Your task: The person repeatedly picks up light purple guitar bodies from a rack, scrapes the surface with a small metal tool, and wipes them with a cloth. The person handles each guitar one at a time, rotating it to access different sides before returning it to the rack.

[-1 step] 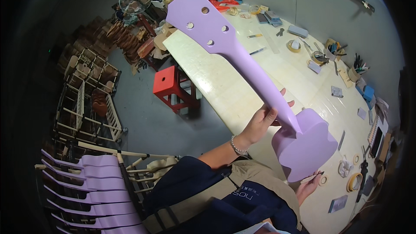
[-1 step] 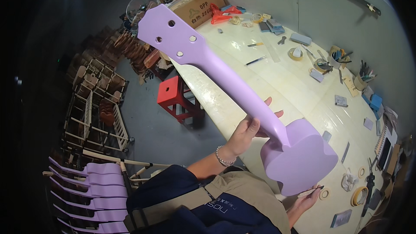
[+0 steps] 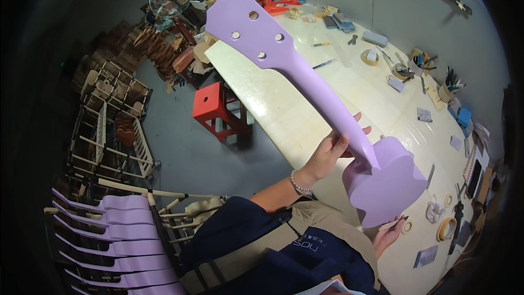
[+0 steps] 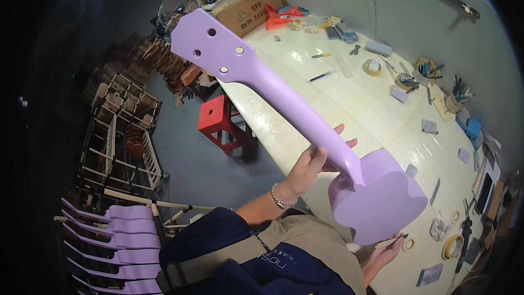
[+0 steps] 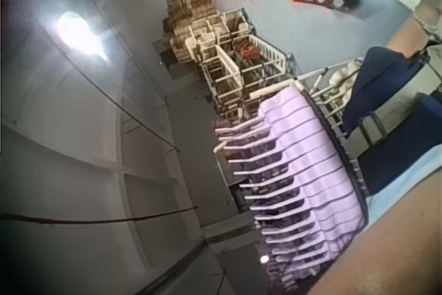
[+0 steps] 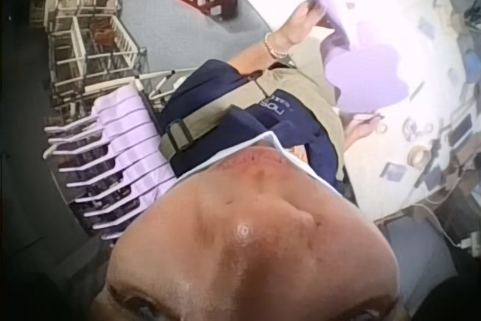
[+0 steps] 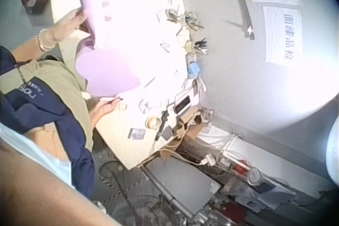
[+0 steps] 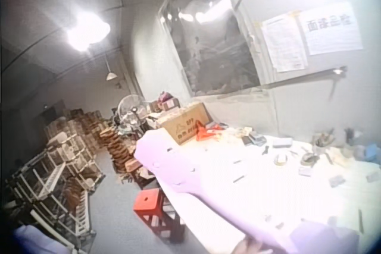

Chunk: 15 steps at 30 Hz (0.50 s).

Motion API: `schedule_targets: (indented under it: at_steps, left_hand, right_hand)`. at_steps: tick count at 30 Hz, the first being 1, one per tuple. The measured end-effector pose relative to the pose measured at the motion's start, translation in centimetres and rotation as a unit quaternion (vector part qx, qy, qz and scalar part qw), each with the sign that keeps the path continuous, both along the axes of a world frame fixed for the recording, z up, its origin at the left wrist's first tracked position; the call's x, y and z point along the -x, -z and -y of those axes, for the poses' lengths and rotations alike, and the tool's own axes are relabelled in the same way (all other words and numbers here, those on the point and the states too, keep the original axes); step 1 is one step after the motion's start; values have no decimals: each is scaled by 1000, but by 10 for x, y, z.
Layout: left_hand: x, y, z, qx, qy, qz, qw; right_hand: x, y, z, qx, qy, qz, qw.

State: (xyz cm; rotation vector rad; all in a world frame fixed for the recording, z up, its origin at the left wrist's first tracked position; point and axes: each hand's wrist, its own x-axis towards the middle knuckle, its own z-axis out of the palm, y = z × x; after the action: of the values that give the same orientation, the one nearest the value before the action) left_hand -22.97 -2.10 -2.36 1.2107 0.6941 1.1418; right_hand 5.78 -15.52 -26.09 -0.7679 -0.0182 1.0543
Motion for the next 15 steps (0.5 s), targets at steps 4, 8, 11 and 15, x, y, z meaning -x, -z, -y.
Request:
schedule_targets:
  at_steps: [4,8,11,15]
  left_hand:
    - [0,13,-6,-6,56,91,994]
    - [0,22,-9,-48,103,169,979]
    - [1,18,-11,-76,124,176,974]
    - [-3,16,-8,-78,97,187,974]
  right_hand:
    - [11,-25,-1,16,41,-24,999]
    - [-2,-3,7,5,21,3,1000]
    - [8,-22,1,51,65,-40,996]
    - [-3,-6,4,-41,-5,-45,998]
